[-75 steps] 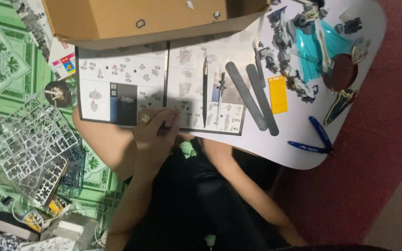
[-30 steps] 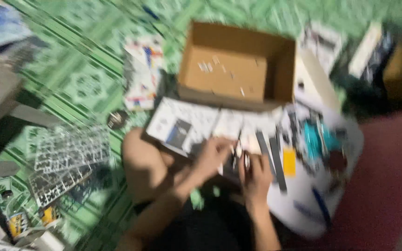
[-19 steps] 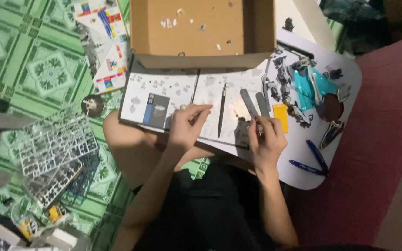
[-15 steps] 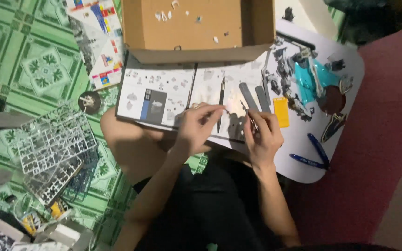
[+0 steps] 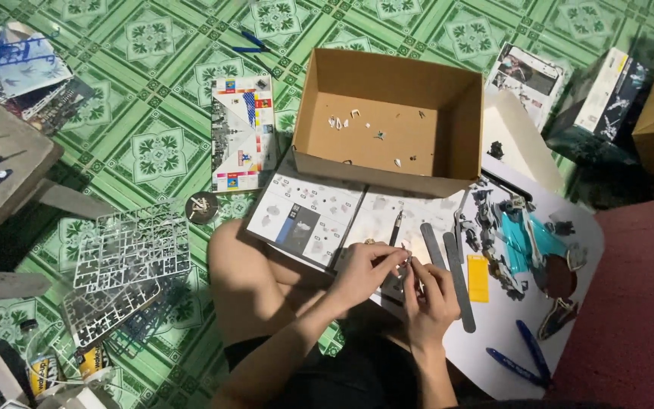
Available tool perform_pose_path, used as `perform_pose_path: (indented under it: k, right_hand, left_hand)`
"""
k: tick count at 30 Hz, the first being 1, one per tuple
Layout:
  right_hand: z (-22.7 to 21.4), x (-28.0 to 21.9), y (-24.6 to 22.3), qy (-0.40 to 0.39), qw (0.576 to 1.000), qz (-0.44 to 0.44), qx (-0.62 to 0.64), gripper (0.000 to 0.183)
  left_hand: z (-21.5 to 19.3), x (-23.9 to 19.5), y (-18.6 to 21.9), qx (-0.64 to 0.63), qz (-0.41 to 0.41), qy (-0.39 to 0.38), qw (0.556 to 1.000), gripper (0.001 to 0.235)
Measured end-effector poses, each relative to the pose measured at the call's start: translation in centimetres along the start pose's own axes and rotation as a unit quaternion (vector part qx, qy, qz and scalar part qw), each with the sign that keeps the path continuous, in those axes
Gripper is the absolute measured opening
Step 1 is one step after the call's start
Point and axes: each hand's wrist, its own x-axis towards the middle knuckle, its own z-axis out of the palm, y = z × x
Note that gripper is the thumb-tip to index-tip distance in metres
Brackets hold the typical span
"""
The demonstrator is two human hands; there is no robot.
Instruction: Sanding small plastic model parts to remove nub marks and smooth surfaces using a sanding stick.
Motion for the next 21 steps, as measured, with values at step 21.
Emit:
perform_pose_path:
  k: [21]
  right_hand:
    - [-1.3, 1.3, 1.5, -0.010, 0.998, 0.057, -0.032, 0.018]
  left_hand:
    - [-0.7, -0.1, 0.2, -0.093, 0.005, -0.025, 0.995, 0.020]
